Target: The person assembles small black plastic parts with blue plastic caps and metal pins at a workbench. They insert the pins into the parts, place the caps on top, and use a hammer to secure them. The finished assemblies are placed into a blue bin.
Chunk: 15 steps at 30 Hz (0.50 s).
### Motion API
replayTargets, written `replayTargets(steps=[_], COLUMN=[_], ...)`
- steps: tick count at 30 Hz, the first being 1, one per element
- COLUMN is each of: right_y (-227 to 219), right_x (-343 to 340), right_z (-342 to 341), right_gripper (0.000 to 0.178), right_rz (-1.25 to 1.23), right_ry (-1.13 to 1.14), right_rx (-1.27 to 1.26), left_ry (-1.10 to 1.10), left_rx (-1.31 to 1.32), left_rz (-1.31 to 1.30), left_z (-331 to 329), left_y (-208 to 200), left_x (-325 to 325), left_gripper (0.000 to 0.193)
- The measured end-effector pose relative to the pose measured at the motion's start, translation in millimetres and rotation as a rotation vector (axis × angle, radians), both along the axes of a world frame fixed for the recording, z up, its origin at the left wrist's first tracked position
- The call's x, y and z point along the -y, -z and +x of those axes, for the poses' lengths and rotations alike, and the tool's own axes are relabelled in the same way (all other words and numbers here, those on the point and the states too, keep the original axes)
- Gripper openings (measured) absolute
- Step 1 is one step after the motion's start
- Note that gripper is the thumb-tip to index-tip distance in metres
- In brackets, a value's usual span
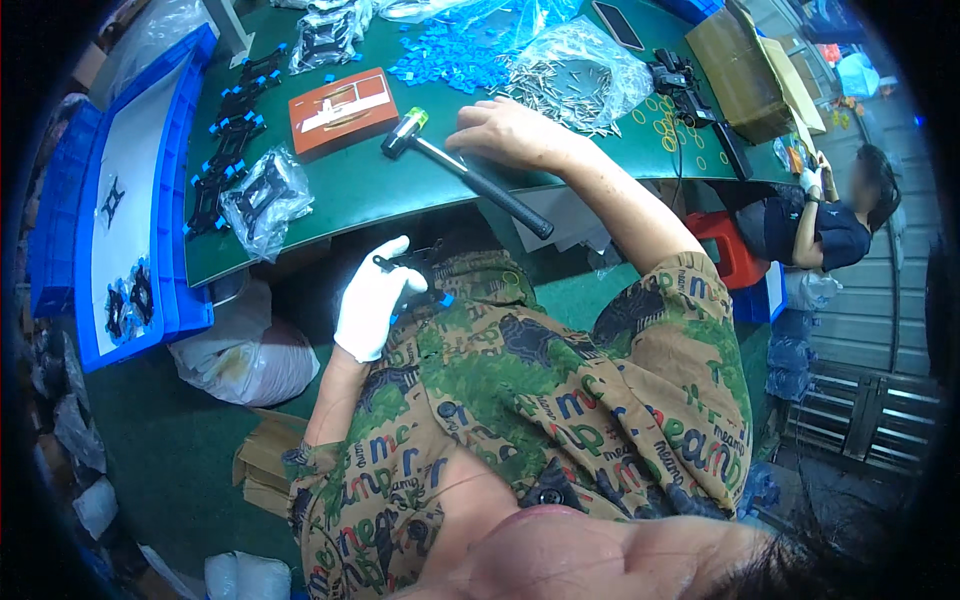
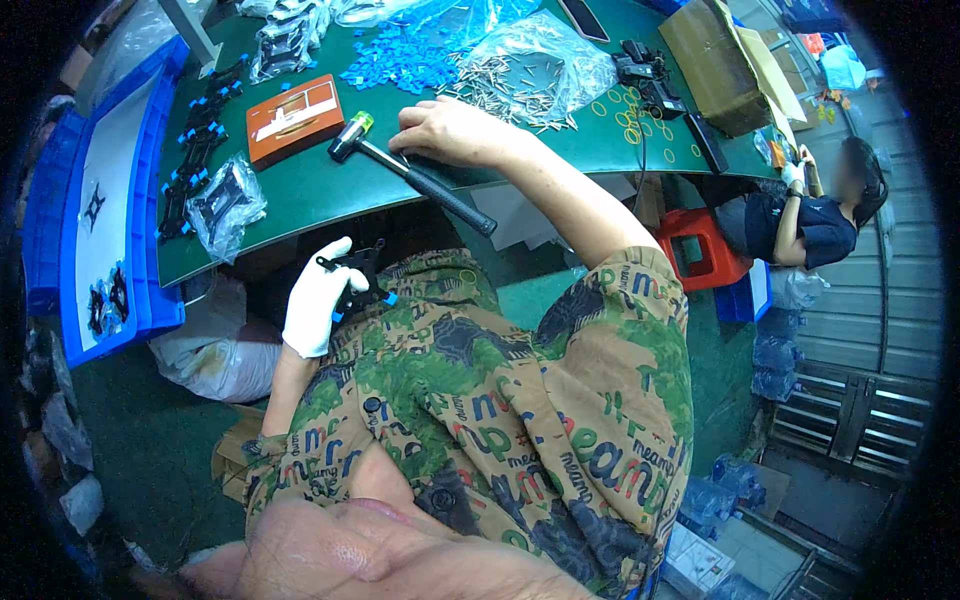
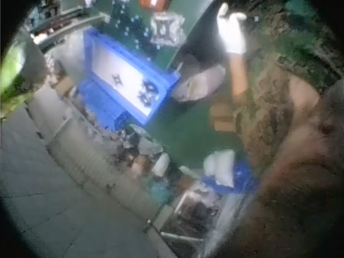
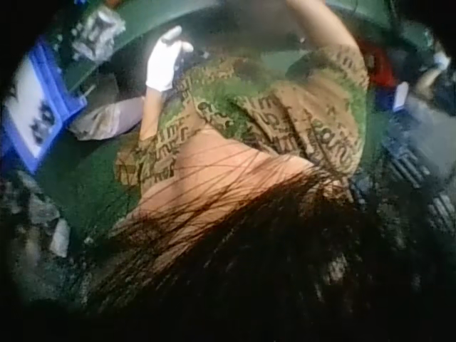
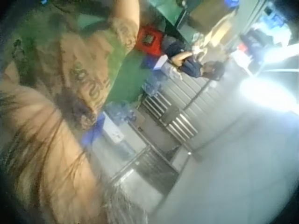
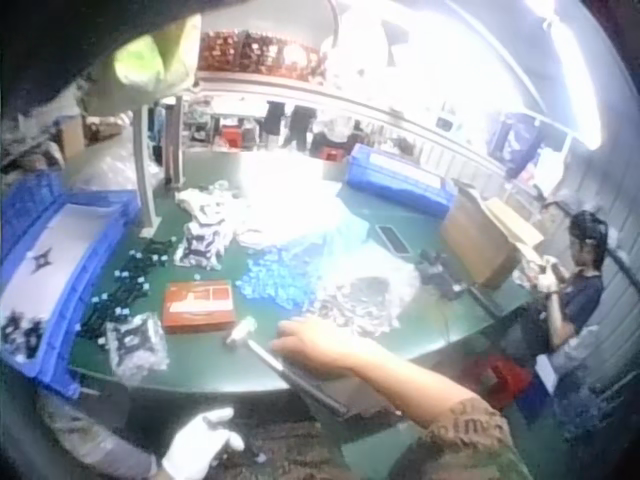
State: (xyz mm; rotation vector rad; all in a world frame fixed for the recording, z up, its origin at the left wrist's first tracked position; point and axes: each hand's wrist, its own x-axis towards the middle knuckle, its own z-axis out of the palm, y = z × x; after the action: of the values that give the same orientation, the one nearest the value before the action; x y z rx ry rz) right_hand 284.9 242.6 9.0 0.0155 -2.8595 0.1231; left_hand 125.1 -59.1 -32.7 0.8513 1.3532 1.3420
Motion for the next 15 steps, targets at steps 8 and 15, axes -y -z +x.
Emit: replayTargets(steps=[8, 15], right_y=[-2.6, -0.9], right_x=[8.1, 0.1], right_z=[0.8, 5.9], right_gripper=[0.029, 0.025], right_rz=[-0.035, -0.055], right_ry=[0.047, -0.042], right_rx=[0.020, 0.015], left_ry=[-0.002, 0.020], left_rx=[0.016, -0.001], left_rz=[-0.015, -0.023], left_z=[-1.5, -2.2], left_y=[-1.0, -2.3], left_x=[1.1, 0.2], left_gripper=[0.049, 0.047])
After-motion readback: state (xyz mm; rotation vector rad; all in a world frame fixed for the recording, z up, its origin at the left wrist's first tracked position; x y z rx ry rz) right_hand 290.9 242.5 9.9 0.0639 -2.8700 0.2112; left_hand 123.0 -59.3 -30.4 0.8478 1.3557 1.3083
